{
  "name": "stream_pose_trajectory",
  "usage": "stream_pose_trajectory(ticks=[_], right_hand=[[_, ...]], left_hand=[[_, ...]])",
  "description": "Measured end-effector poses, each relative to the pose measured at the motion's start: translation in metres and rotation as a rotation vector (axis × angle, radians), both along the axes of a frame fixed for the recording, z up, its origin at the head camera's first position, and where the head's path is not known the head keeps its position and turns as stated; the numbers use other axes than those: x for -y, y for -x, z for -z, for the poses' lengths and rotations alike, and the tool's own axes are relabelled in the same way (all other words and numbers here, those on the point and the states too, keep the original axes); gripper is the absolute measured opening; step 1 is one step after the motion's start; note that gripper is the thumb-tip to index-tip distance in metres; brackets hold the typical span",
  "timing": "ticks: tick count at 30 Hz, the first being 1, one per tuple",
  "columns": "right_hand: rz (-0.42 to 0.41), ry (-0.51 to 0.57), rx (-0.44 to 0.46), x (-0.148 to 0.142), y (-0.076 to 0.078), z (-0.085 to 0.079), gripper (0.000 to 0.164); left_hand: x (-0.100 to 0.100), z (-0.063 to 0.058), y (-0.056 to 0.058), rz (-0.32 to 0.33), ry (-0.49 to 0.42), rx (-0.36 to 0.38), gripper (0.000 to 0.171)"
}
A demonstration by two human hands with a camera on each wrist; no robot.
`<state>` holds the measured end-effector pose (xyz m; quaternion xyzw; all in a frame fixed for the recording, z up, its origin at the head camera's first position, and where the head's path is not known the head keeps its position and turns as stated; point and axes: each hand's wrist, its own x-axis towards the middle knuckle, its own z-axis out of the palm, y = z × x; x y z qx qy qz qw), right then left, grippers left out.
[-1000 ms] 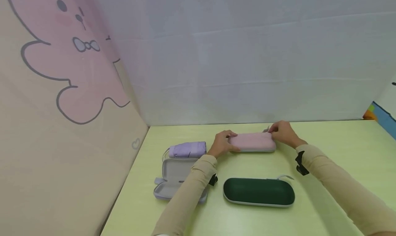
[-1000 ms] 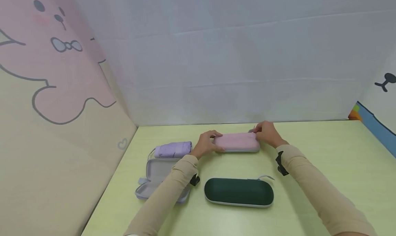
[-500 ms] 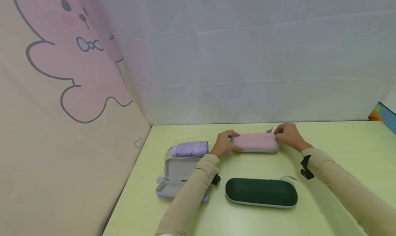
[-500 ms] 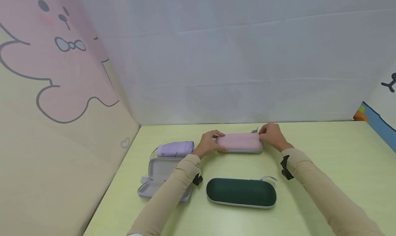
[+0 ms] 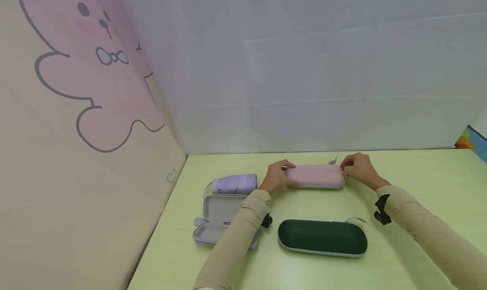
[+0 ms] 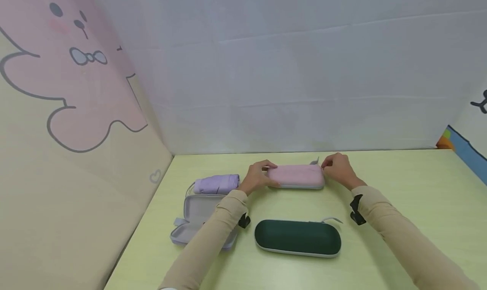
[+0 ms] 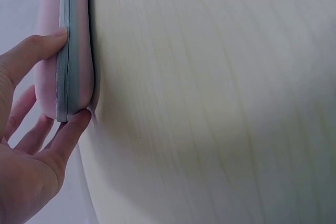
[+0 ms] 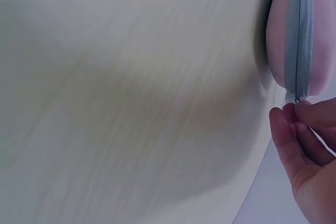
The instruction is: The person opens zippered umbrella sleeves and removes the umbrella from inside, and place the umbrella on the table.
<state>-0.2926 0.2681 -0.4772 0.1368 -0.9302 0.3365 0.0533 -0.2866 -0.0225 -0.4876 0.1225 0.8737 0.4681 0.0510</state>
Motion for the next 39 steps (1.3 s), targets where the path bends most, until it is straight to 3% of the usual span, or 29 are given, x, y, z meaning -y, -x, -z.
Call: stream_pose_trajectory(ticks=[39], right_hand=[[-0.019,0.062,0.098,-0.01,-0.024,-0.003,0.011]], left_hand=[[0.001,-0.003,-0.001,0.018,-0.031,-0.011,0.056]])
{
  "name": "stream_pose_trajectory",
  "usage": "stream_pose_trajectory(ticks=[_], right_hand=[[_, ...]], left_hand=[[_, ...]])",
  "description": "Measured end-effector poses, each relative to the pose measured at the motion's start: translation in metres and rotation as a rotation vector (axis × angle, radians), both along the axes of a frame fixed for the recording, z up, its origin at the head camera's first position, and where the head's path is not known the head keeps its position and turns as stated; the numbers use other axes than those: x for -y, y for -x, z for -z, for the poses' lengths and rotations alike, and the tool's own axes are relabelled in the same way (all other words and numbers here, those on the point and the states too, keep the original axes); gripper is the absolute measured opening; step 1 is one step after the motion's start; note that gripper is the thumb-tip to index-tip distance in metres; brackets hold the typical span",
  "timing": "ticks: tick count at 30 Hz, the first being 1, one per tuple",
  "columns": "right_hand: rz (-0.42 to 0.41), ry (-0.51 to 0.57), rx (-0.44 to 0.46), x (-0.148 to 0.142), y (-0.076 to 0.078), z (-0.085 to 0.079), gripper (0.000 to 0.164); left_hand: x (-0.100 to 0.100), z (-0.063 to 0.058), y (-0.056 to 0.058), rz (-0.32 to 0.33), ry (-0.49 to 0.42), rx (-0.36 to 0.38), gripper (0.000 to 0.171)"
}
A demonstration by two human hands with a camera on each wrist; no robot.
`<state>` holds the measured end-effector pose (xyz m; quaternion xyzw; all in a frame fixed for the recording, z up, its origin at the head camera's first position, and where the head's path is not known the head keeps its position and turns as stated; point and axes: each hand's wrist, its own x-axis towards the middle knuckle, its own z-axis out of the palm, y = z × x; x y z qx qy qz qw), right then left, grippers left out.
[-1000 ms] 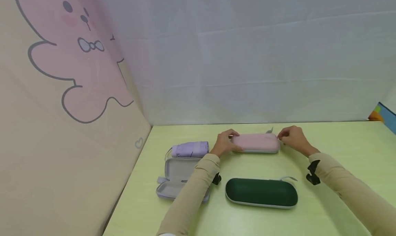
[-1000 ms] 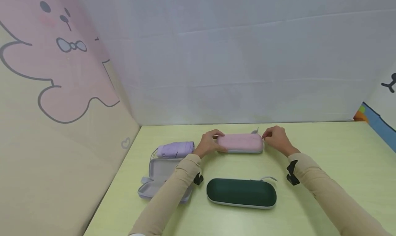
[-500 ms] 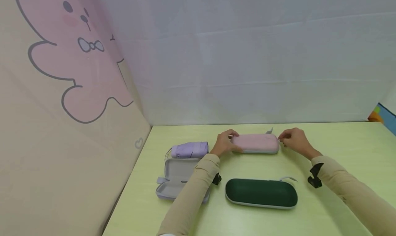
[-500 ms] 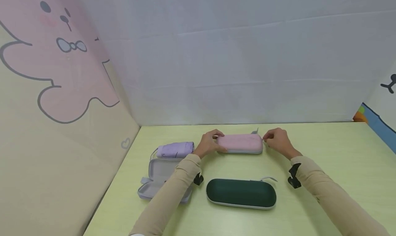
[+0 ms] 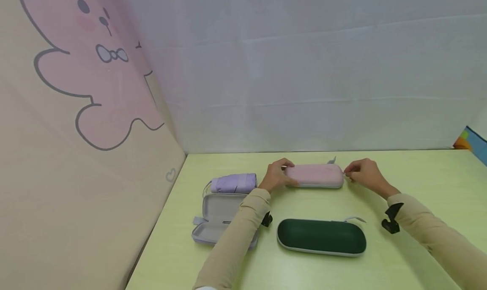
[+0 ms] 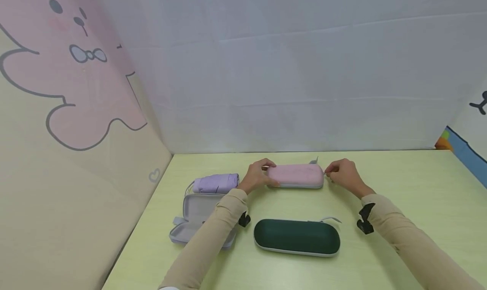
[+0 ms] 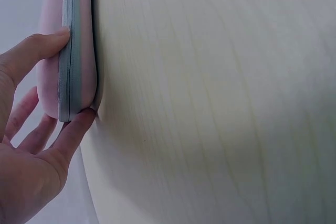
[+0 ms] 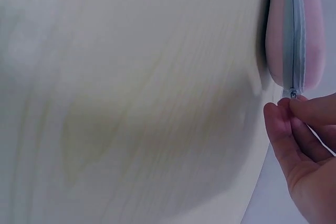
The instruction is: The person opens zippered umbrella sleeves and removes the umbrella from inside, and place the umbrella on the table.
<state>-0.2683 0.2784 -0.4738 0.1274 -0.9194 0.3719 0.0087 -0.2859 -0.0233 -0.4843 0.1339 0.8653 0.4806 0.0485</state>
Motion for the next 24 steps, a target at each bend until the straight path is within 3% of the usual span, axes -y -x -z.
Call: stream_pose_trajectory(ticks=[24], right_hand=[[0.003,-0.007,0.072,-0.001,-0.011,-0.004,0.011]], left_hand=[[-0.002,-0.001,-0.002,-0.023,0.0,0.036,0.056]])
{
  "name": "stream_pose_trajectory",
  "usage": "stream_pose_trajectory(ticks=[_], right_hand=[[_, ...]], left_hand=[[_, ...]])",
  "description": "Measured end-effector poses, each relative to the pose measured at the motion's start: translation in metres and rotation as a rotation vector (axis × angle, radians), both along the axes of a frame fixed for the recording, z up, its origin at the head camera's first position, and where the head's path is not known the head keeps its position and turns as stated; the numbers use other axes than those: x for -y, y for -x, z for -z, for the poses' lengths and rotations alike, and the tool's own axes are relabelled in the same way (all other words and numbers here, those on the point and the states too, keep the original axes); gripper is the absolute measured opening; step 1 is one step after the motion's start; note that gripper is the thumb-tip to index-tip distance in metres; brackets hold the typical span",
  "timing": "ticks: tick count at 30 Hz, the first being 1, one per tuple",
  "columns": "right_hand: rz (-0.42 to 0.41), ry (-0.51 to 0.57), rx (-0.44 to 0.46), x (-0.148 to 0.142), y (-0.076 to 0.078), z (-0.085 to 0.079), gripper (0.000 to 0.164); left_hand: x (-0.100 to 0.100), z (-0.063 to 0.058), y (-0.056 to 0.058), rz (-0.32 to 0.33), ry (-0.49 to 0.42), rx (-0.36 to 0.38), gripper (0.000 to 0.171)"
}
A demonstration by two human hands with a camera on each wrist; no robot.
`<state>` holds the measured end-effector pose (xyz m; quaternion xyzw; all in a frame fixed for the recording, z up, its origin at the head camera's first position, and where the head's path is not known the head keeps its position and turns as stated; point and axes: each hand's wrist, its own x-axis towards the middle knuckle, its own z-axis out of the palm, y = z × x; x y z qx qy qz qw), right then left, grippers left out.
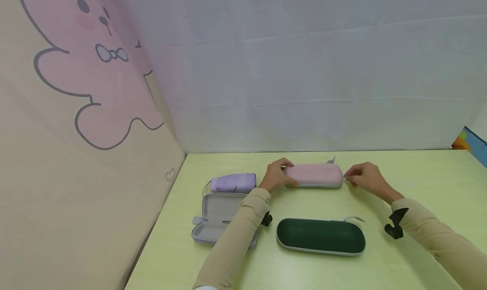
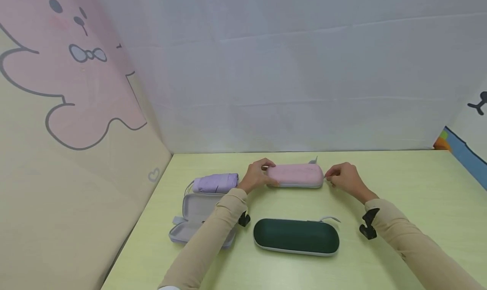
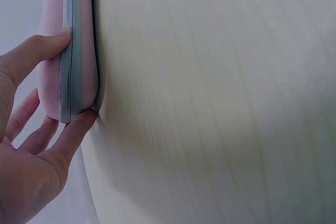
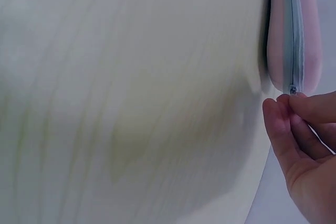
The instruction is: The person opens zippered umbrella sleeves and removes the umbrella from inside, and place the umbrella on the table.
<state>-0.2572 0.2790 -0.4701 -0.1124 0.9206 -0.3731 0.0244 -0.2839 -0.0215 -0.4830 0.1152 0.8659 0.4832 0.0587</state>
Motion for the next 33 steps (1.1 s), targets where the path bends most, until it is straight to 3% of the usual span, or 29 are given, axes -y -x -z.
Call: stream_pose_trajectory(ticks=[14,33], right_hand=[[-0.014,0.027,0.006,-0.002,-0.009,0.001,0.011],[0.025,0.096,0.086,-0.001,-0.018,0.003,0.017]], left_hand=[[0.0,0.001,-0.001,0.008,-0.007,-0.009,0.055],[-0.001,0.003,-0.001,-0.001,0.003,-0.018,0.056]])
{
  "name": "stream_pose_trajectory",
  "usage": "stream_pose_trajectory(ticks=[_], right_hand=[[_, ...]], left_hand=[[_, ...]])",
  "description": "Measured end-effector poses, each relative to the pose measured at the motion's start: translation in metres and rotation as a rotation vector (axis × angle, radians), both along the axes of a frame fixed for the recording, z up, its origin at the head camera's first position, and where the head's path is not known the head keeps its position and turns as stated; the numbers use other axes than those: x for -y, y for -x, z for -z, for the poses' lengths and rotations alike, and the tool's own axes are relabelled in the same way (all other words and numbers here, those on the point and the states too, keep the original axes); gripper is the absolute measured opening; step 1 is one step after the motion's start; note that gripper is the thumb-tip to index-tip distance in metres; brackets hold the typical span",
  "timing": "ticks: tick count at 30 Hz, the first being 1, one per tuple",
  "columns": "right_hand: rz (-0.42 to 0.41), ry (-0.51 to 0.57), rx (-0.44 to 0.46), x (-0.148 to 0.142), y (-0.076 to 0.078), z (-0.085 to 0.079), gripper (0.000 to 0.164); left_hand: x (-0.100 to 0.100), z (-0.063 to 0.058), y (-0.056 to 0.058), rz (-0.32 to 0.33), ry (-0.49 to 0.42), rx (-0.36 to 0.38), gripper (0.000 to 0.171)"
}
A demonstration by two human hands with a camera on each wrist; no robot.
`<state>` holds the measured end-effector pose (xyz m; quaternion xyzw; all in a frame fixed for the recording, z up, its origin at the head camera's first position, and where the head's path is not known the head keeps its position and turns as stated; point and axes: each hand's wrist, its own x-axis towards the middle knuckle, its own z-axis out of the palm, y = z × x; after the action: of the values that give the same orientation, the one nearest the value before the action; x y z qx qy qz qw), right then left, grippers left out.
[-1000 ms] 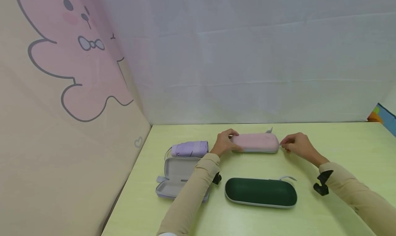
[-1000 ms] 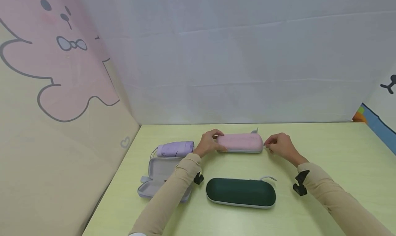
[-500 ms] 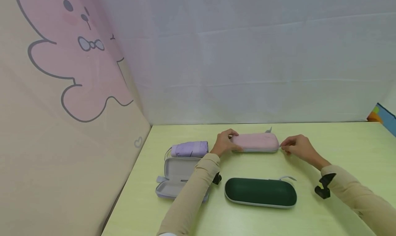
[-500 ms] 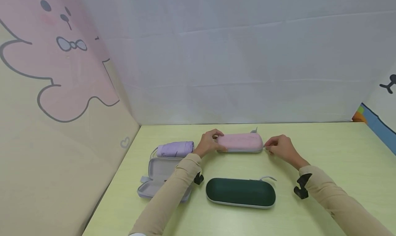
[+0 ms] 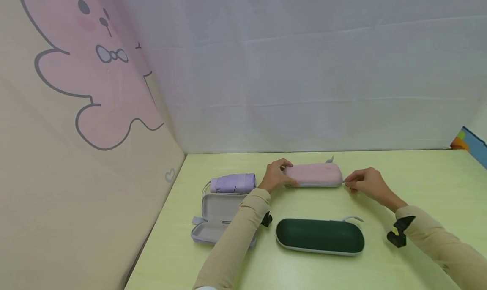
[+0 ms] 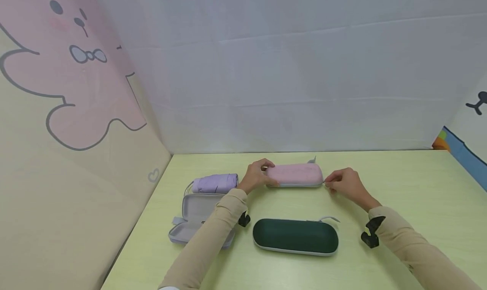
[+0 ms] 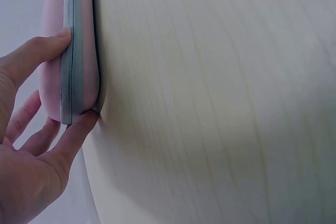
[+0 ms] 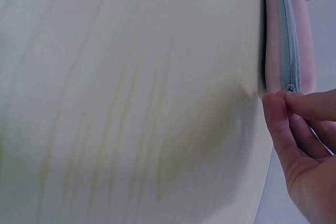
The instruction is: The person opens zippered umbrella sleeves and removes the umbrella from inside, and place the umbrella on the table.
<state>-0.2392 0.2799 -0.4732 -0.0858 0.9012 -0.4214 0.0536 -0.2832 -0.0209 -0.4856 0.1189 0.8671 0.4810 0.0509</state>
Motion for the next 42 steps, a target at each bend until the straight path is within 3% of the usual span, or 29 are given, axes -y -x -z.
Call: stream_pose_trajectory(ticks=[23,42], right_hand=[[-0.039,0.058,-0.028,0.005,-0.013,-0.003,0.015],[-0.136,0.049,-0.06,0.008,-0.01,-0.004,0.009]], left_hand=[[0.002,-0.004,-0.002,-0.001,0.019,0.011,0.056],[0.0,-0.007,-0.002,0.001,-0.002,0.023,0.057]])
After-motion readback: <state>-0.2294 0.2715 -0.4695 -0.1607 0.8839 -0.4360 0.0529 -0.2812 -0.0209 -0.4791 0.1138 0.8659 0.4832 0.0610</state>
